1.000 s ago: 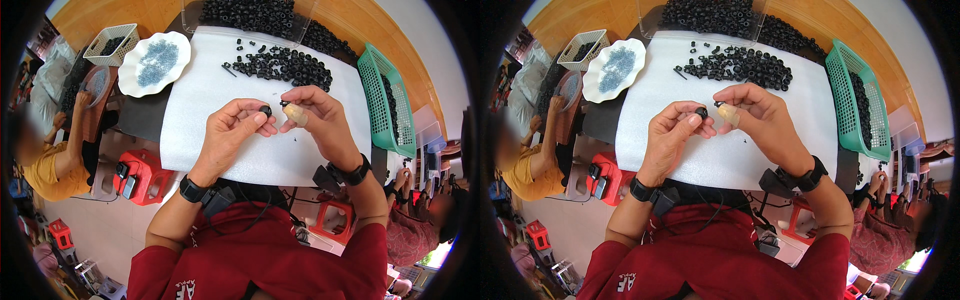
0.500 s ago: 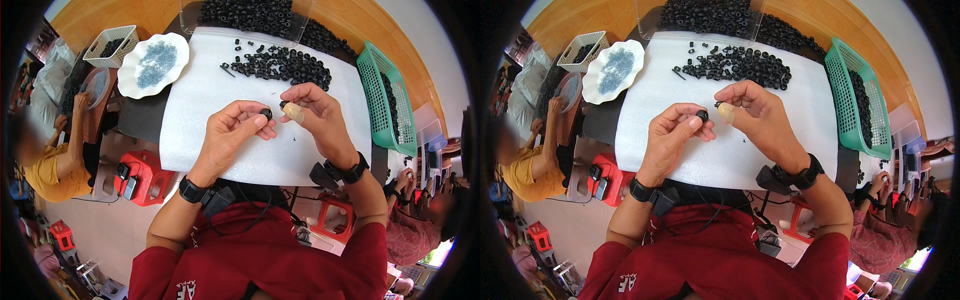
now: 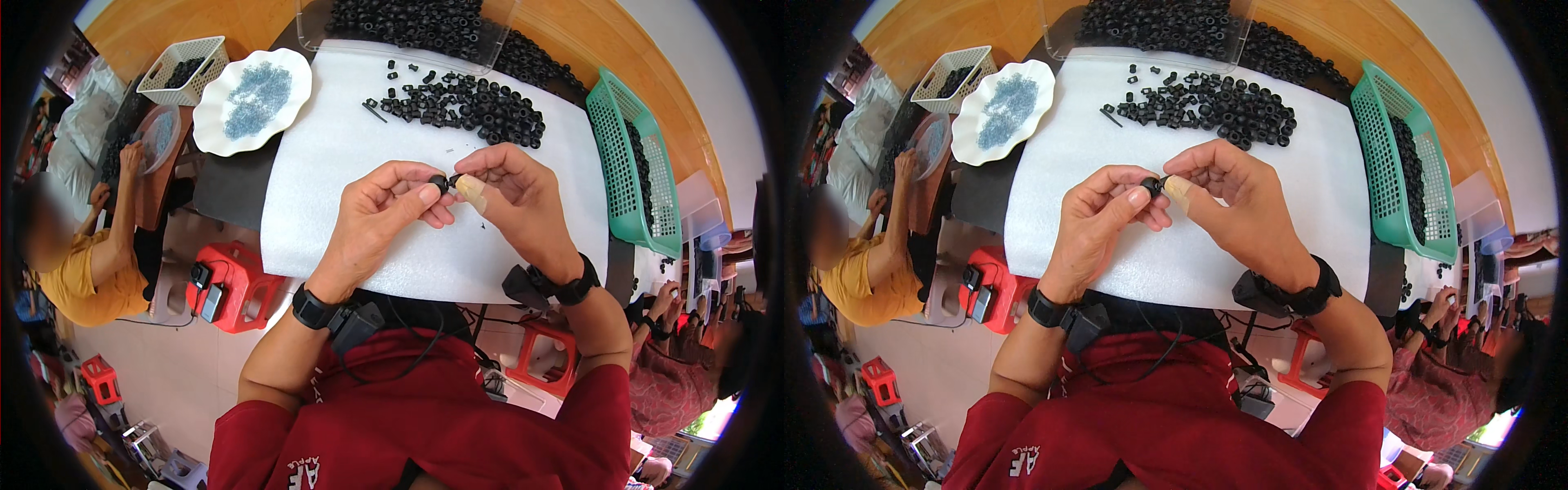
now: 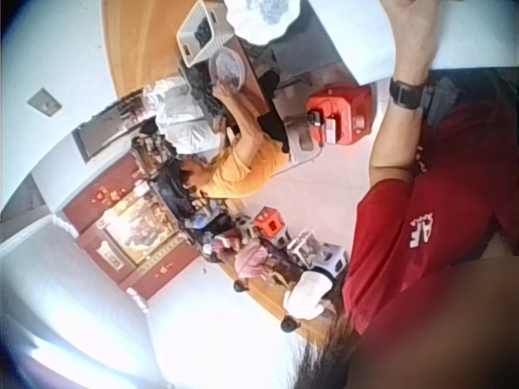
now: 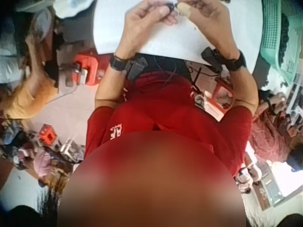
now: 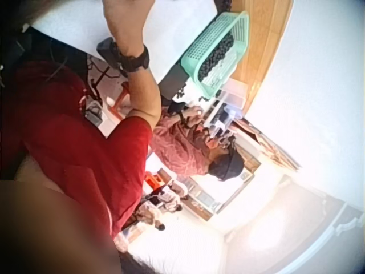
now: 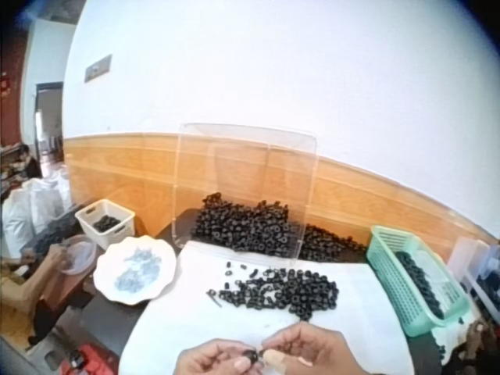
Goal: Assembling small black plastic components by inserting pins.
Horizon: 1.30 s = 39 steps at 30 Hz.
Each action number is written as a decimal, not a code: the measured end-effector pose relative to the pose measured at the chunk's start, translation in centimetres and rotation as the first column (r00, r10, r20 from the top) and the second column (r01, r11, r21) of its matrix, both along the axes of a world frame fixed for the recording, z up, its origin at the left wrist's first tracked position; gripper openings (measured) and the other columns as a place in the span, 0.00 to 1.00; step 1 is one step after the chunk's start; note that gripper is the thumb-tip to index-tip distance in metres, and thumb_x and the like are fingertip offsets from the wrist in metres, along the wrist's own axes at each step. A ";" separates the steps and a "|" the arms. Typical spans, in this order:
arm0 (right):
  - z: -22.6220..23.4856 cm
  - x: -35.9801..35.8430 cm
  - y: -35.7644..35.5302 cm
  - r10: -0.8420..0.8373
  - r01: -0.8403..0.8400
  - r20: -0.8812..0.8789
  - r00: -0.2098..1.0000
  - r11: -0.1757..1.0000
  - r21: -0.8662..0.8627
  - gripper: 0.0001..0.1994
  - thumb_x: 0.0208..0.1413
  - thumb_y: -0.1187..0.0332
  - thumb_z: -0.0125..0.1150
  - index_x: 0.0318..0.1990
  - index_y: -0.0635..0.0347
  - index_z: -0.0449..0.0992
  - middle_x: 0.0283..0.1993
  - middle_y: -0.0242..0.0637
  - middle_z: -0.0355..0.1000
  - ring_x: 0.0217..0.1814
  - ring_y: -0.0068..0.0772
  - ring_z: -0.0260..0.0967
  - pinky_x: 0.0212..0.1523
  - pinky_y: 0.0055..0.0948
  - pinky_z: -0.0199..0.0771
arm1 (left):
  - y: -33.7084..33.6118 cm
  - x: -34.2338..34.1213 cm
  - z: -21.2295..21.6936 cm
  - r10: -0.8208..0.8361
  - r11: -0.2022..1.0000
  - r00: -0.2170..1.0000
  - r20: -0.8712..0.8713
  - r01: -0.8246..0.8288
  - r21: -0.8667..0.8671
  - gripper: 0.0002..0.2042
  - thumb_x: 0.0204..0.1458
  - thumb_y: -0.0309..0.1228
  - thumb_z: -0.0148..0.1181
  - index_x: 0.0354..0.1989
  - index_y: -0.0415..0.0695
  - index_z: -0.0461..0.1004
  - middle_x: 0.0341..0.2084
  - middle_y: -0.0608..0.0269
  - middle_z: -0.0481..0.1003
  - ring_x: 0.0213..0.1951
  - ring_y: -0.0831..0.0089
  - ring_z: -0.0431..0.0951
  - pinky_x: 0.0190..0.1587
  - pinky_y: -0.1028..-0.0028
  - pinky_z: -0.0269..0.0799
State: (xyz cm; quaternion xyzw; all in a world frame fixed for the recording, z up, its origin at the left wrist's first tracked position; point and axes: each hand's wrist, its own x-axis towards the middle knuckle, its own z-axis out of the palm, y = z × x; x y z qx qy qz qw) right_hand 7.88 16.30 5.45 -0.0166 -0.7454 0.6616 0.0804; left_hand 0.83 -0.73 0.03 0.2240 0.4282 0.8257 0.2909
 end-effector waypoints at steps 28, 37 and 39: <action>0.6 -1.3 2.5 0.286 -0.188 0.367 0.885 0.941 -0.281 0.12 0.57 0.65 0.63 0.42 0.62 0.73 0.35 0.31 0.74 0.35 0.19 0.71 0.37 0.20 0.74 | 0.0 -0.2 -0.3 -0.022 0.993 0.997 -0.068 0.014 -0.113 0.10 0.58 0.27 0.56 0.46 0.35 0.73 0.38 0.54 0.77 0.38 0.74 0.78 0.42 0.75 0.74; -1.7 -1.0 2.5 0.563 -0.274 0.319 0.763 0.728 -0.629 0.18 0.59 0.55 0.60 0.46 0.60 0.72 0.35 0.25 0.68 0.31 0.13 0.63 0.31 0.19 0.70 | 0.3 -0.3 -0.5 0.048 0.998 0.971 -0.236 -0.057 -0.035 0.09 0.56 0.25 0.57 0.44 0.40 0.77 0.57 0.56 0.65 0.53 0.69 0.68 0.58 0.66 0.62; -2.4 -0.9 2.4 0.583 -0.262 0.250 0.773 0.652 -0.711 0.17 0.59 0.55 0.60 0.45 0.60 0.72 0.35 0.25 0.68 0.31 0.14 0.62 0.31 0.20 0.70 | 0.4 -0.3 -0.6 0.050 0.998 0.970 -0.236 -0.059 -0.031 0.09 0.56 0.25 0.57 0.44 0.41 0.77 0.57 0.55 0.66 0.54 0.69 0.69 0.58 0.67 0.63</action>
